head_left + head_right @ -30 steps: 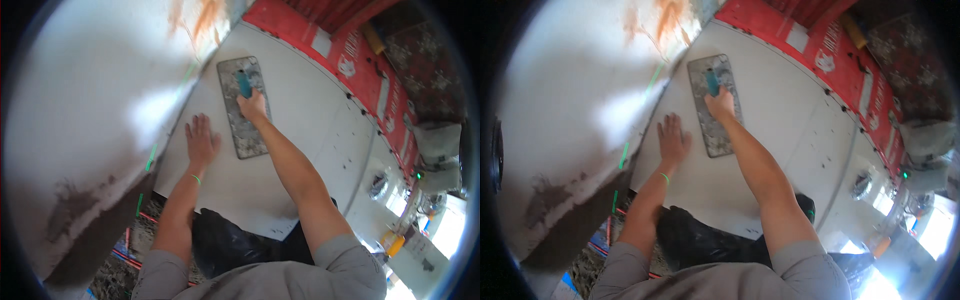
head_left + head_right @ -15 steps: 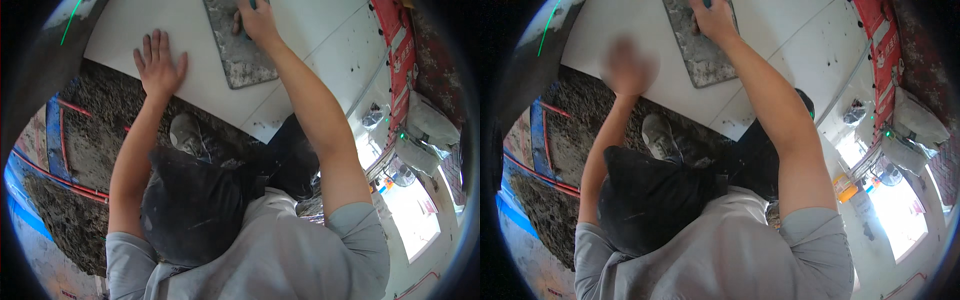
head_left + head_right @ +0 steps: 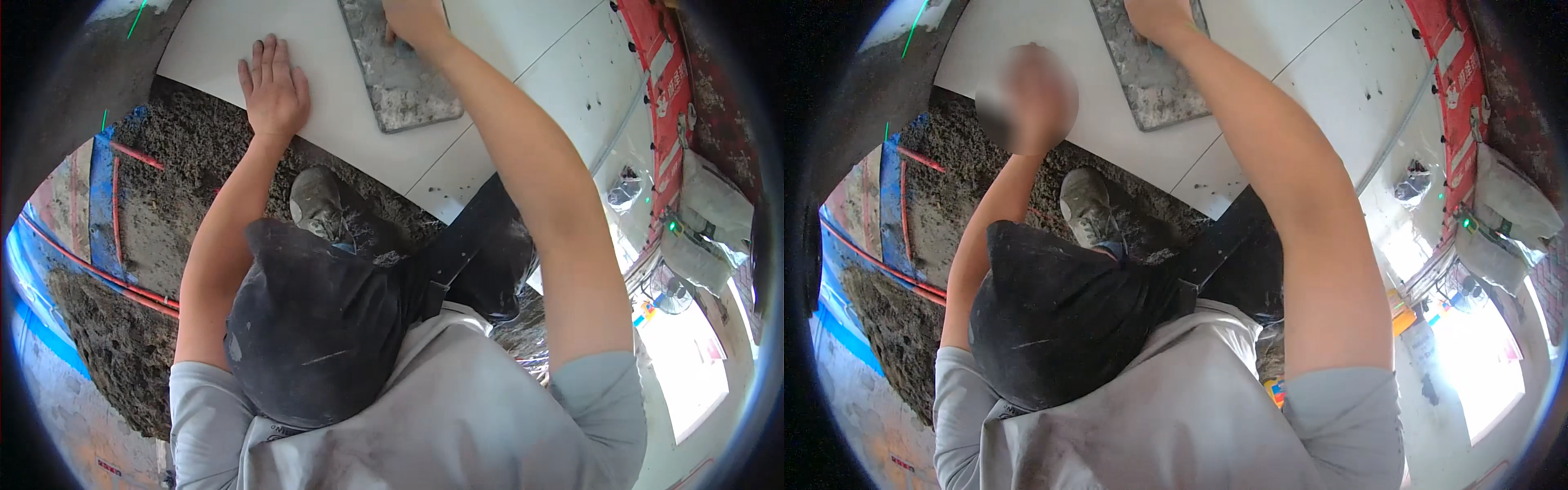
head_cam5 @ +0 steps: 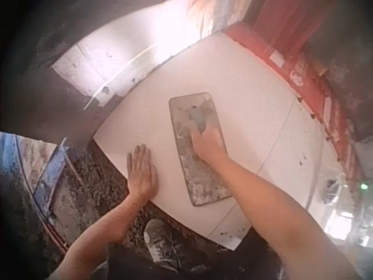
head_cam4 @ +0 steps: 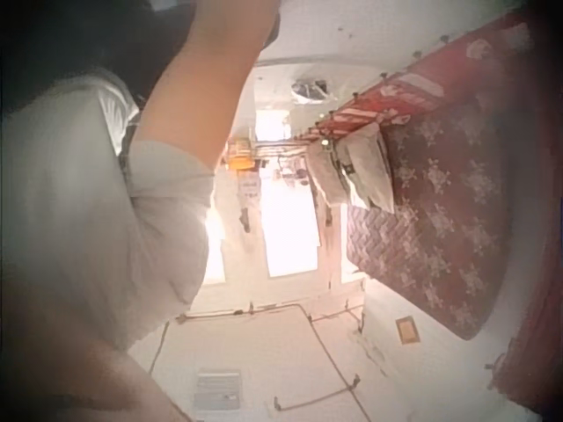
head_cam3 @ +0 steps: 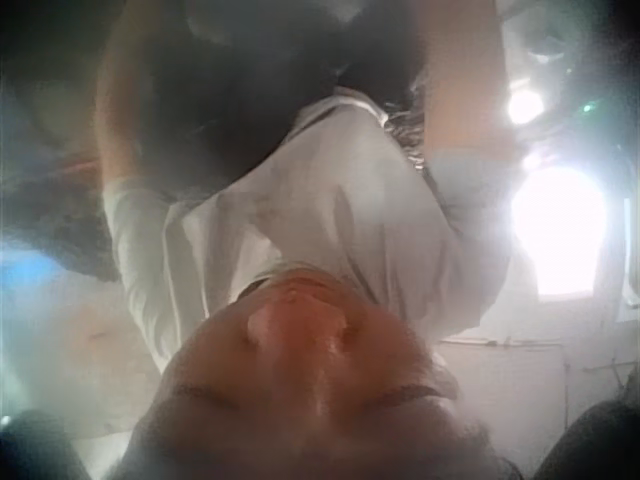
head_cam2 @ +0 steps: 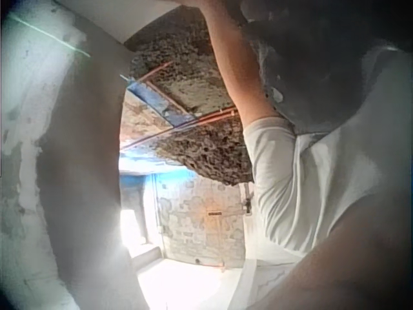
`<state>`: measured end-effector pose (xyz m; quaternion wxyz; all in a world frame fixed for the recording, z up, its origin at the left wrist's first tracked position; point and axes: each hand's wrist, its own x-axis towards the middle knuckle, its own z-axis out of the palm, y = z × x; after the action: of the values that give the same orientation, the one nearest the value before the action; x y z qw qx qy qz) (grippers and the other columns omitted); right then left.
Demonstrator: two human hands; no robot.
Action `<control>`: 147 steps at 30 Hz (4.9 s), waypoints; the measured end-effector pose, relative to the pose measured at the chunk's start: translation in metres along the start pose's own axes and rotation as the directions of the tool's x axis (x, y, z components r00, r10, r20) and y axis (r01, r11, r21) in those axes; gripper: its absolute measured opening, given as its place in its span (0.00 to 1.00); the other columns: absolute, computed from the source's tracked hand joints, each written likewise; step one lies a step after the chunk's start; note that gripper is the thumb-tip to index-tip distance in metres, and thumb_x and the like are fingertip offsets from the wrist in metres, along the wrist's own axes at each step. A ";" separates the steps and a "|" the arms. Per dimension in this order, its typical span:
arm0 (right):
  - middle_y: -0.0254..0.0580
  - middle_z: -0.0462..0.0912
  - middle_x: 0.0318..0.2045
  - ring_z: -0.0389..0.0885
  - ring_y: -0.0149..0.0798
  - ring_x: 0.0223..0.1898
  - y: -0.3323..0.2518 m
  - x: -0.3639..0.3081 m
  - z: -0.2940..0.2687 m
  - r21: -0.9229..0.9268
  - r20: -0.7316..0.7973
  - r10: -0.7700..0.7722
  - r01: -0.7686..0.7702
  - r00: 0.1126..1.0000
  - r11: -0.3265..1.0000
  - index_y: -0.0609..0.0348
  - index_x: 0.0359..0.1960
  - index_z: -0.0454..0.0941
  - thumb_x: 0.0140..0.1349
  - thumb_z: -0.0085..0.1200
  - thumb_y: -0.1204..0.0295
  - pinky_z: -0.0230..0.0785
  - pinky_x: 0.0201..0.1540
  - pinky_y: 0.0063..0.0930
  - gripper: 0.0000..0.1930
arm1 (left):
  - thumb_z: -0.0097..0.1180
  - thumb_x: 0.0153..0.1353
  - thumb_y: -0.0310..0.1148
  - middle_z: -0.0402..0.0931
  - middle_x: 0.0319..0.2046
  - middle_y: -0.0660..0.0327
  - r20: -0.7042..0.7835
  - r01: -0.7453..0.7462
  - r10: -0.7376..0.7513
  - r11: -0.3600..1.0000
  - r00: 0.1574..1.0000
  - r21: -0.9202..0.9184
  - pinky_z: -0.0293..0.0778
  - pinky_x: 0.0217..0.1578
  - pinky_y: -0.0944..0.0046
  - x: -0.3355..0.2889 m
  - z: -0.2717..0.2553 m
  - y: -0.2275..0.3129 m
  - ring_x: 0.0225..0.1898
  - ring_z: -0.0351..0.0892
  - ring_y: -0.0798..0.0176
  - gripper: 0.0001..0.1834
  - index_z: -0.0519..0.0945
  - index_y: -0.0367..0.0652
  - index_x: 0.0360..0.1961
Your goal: The person places a large white ceramic tile onto a bed of mortar on the floor. They use a rubber mallet to tap the tile into place and a trowel to smooth the surface. Finally, they insert red tile leveling clips and wedges between the tiles to ensure alignment.
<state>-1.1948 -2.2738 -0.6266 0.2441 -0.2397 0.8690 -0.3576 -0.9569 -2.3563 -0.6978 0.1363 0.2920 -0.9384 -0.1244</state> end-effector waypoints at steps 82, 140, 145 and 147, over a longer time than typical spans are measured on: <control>0.32 0.73 0.16 0.72 0.25 0.14 0.221 -0.467 -0.288 0.598 -0.555 0.678 -0.335 0.483 0.728 0.66 0.33 0.77 0.66 0.58 0.57 0.62 0.18 0.24 0.20 | 0.59 0.61 0.57 0.60 0.70 0.49 0.123 -0.161 0.847 0.045 -0.518 -0.986 0.51 0.71 0.43 -0.155 0.002 0.293 0.70 0.59 0.43 0.44 0.62 0.41 0.70; 0.43 0.70 0.23 0.69 0.38 0.27 0.310 -0.515 -0.354 -0.232 -0.687 0.138 -0.396 0.713 0.888 0.68 0.31 0.73 0.73 0.51 0.64 0.68 0.34 0.32 0.17 | 0.65 0.54 0.50 0.77 0.48 0.55 -0.514 -0.853 0.726 0.194 0.457 -0.484 0.67 0.57 0.47 0.035 -0.138 0.382 0.48 0.78 0.48 0.28 0.79 0.42 0.49; 0.41 0.71 0.28 0.70 0.38 0.32 0.257 -0.475 -0.390 -0.434 -0.549 0.009 -0.294 0.836 0.852 0.66 0.34 0.73 0.69 0.54 0.69 0.67 0.40 0.34 0.11 | 0.62 0.57 0.54 0.80 0.26 0.53 0.292 -0.620 0.867 0.493 0.403 -0.610 0.74 0.44 0.49 0.057 -0.149 0.369 0.37 0.82 0.49 0.25 0.84 0.38 0.37; 0.44 0.75 0.35 0.74 0.40 0.38 0.201 -0.431 -0.388 -0.673 -0.568 -0.267 -0.253 0.779 0.695 0.67 0.40 0.74 0.68 0.55 0.71 0.69 0.47 0.36 0.09 | 0.62 0.58 0.52 0.78 0.17 0.55 0.443 -0.483 0.782 0.621 0.439 -0.617 0.75 0.32 0.51 0.066 -0.159 0.342 0.27 0.81 0.49 0.22 0.85 0.40 0.29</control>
<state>-1.1444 -1.6972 -0.4239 -0.1744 -0.1857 0.9658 -0.0481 -1.1327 -2.1464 -0.4306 -0.1223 -0.1935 -0.9089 -0.3486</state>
